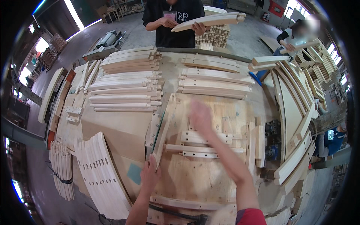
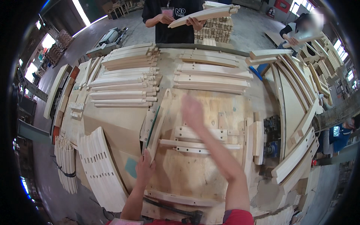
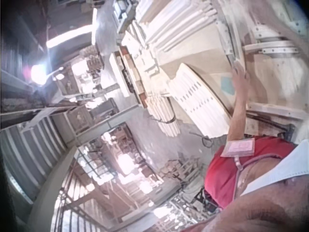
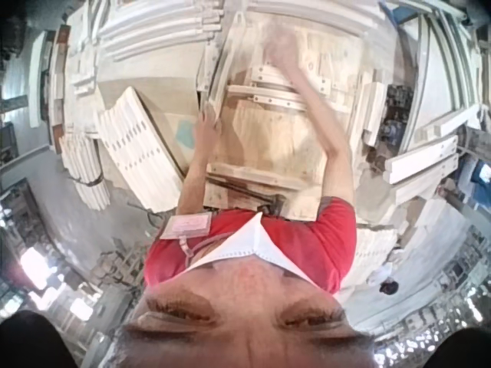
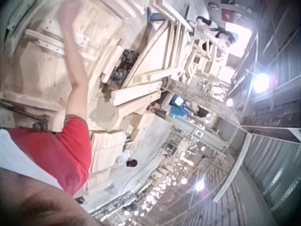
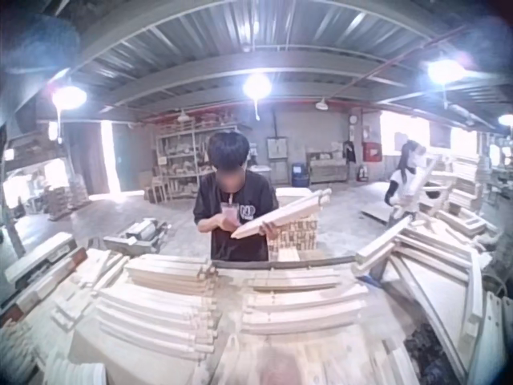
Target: The person assembles wooden chair frames by inserting dowels into pre-drilled holes and tapping them with a rubber mallet. They repeatedly pick up frame parts, align them, and secure joints, stacking completed frames on the workbench.
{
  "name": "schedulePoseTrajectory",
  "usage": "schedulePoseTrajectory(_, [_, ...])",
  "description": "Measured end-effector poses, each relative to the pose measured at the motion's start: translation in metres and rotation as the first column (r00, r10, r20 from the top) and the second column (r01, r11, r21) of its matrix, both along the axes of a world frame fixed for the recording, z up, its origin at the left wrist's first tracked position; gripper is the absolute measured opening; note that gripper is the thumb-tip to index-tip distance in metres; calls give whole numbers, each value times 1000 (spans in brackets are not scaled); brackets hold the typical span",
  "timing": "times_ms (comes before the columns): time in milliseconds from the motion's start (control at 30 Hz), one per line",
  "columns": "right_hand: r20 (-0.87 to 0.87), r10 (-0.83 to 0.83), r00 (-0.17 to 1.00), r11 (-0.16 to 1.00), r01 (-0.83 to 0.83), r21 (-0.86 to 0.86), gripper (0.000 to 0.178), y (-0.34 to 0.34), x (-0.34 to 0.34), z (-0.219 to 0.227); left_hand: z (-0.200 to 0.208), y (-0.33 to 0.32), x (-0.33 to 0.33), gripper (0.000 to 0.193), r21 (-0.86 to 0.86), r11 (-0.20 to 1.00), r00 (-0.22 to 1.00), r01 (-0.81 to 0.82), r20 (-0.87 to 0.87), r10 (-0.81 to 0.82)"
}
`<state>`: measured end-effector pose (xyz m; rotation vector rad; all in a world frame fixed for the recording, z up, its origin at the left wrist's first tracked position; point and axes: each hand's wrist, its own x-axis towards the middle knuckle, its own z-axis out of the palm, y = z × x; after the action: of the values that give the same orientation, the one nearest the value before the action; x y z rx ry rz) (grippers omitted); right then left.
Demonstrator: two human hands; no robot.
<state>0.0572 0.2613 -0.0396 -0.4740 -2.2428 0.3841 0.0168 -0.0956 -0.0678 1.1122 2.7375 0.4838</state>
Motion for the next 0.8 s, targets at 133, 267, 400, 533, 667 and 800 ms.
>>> schedulePoseTrajectory(133, [369,-407,835,902,305,306,71,201,21,40,-14,22,-2,76,43,996,994,84,69,-87])
schedulePoseTrajectory(267, [849,-251,465,949,291,121,61,240,-16,69,-19,9,-10,77,28,999,994,26,105,-29])
schedulePoseTrajectory(400, [689,-255,678,964,117,240,52,231,5,73,-24,19,-6,78,56,998,996,31,80,-35])
schedulePoseTrajectory(533, [596,78,799,993,-9,-119,52,147,42,72,-11,8,-9,78,-10,999,998,-34,56,35])
schedulePoseTrajectory(667, [450,296,843,953,-227,-202,56,91,107,39,-10,10,-6,77,44,999,995,8,97,-12])
schedulePoseTrajectory(800, [585,304,752,943,-153,-294,59,62,119,17,-6,3,0,78,51,999,997,11,73,-15])
